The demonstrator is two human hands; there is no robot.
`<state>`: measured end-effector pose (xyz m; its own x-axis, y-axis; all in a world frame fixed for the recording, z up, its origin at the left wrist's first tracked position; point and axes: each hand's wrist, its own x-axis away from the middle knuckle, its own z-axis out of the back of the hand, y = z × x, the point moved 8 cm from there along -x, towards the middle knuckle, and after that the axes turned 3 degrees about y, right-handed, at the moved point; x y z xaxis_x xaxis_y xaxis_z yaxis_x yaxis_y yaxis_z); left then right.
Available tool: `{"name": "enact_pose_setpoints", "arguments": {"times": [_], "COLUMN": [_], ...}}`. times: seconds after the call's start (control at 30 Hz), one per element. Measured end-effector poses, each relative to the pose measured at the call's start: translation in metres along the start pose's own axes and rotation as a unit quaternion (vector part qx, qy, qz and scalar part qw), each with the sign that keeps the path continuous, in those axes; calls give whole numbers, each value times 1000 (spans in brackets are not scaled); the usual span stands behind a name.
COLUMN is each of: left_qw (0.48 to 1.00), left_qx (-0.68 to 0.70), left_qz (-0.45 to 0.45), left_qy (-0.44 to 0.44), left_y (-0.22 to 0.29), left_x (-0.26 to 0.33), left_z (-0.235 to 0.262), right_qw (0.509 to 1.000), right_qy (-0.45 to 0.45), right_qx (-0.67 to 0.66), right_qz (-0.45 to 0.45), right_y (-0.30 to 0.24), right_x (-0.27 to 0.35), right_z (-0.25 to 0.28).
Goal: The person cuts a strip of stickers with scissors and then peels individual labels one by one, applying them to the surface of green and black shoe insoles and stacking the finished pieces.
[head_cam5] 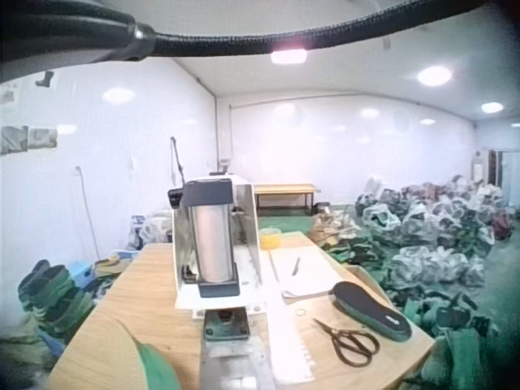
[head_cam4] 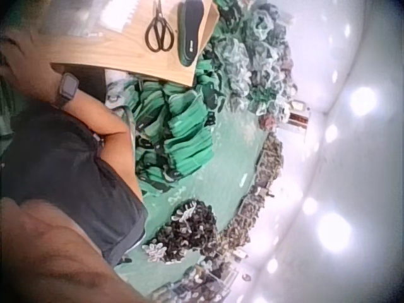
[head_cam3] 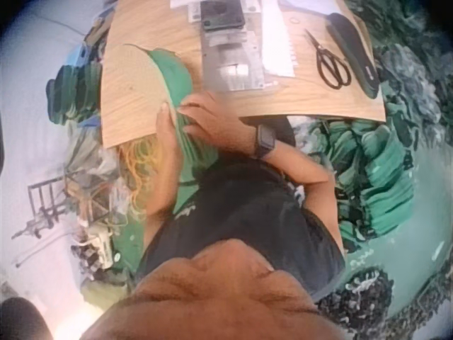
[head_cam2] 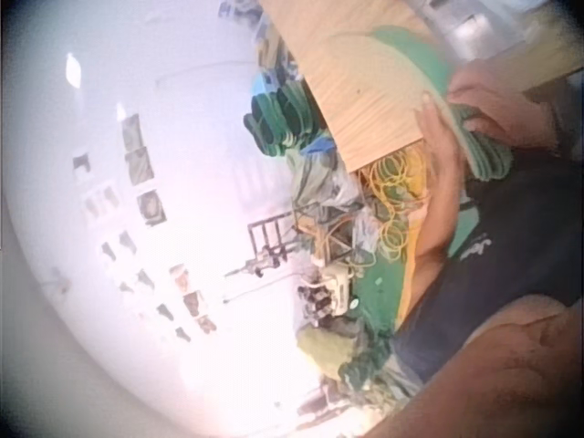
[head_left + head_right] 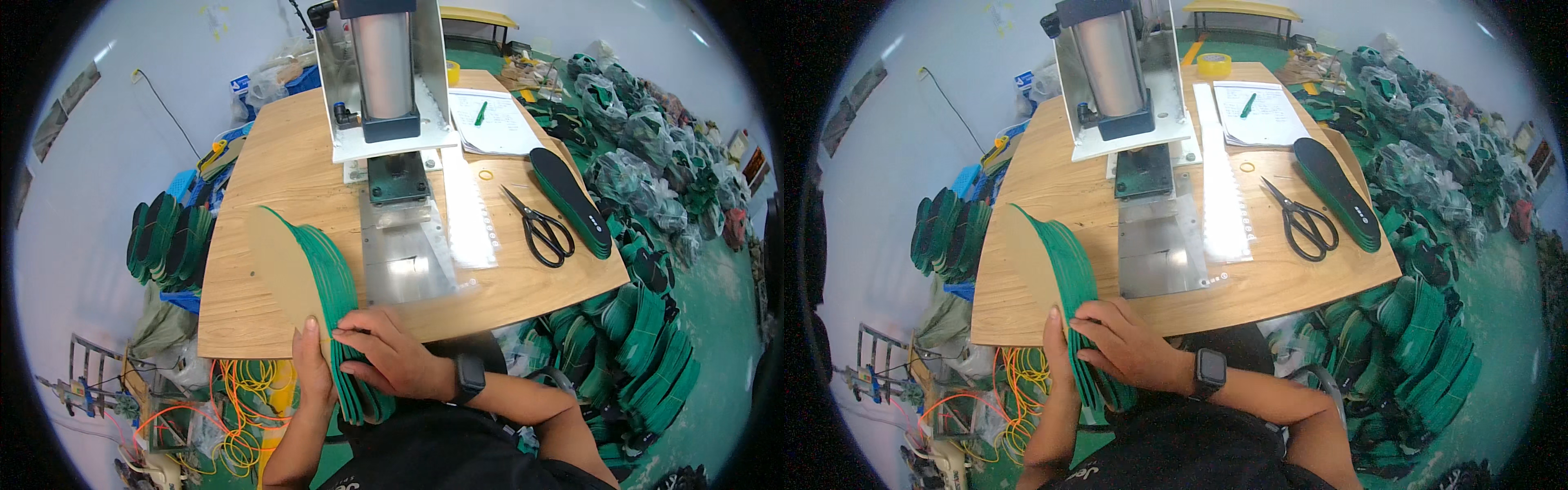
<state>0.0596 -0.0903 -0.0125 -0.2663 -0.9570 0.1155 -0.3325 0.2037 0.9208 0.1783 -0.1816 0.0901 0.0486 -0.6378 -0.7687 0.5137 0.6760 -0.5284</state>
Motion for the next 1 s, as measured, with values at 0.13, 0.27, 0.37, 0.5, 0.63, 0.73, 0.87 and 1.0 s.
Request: {"name": "enact_pose_setpoints", "arguments": {"times": [0.13, 0.27, 0.37, 0.5, 0.63, 0.73, 0.87, 1.0], "left_qw": [998, 998, 999, 997, 982, 982, 982, 996], "left_qx": [-68, -42, -53, -71, -159, -136, -70, -58], "left_qz": [3, 45, -5, -24, -48, 19, 68, -56], "left_qy": [-15, -2, -12, -20, -85, -128, -163, 23], "left_y": [-8, -8, -5, 2, 17, 8, 7, 19], "left_x": [12, 31, 41, 46, 49, 37, 36, 23], "left_z": [-18, -22, -22, -24, -29, -9, -9, 33], "right_qw": [996, 985, 980, 985, 995, 990, 877, 728], "right_qy": [18, 57, 53, 25, 4, -74, -344, -546], "right_qx": [45, -52, -43, 6, 22, -111, -312, -308], "right_qz": [-73, -155, -184, -170, -99, -34, -126, -278], "right_y": [8, 7, 15, 21, 18, -7, -44, -26], "right_x": [35, 51, 66, 68, 58, 46, 51, 112], "right_z": [-2, 10, 10, 11, 8, 12, -13, -50]}}
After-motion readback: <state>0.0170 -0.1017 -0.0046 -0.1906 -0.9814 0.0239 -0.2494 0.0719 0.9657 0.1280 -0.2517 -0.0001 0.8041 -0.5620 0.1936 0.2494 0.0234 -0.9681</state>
